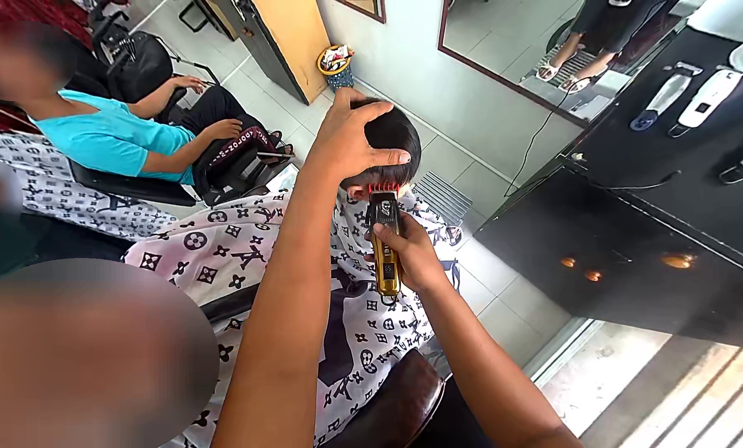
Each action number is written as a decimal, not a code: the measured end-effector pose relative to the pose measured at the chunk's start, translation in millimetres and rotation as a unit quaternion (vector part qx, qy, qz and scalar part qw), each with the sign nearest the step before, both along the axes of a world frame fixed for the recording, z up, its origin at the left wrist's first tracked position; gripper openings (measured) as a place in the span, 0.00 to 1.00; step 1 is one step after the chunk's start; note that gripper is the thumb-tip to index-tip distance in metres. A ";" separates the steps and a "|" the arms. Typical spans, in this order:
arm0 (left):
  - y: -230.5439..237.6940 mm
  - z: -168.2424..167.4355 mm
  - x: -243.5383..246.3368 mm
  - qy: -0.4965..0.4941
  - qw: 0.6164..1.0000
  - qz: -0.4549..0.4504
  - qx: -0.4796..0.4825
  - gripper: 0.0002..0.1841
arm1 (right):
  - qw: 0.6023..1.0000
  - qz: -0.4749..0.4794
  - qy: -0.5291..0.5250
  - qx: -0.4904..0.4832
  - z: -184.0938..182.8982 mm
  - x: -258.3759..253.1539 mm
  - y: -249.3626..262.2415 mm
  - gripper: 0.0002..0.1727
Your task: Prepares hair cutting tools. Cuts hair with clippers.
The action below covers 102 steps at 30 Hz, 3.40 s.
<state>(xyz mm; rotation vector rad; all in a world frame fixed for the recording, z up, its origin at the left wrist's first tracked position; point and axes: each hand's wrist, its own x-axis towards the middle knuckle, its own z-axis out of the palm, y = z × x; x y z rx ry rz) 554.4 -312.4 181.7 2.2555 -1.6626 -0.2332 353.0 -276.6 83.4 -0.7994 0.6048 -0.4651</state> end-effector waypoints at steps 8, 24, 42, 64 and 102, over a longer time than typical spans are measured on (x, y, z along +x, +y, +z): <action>-3.9 0.9 -7.1 -0.008 0.999 0.022 0.022 0.53 | 1.000 -0.007 -0.025 0.014 -9.2 3.2 1.5 0.29; -12.9 5.5 -22.3 -0.036 0.992 0.097 0.068 0.50 | 0.992 0.066 -0.111 -0.004 -28.1 -8.3 -42.6 0.29; 28.0 6.1 1.4 0.050 0.996 -0.063 -0.027 0.54 | 0.989 0.144 0.017 -0.035 -35.5 -0.4 13.7 0.36; 4.3 -25.2 23.0 0.001 0.993 -0.095 -0.067 0.58 | 0.953 -0.045 0.052 -0.294 -41.6 33.6 9.0 0.42; -68.1 -81.0 4.8 0.054 0.998 -0.009 -0.022 0.51 | 0.993 0.037 -0.059 -0.096 -81.4 -5.8 -97.4 0.31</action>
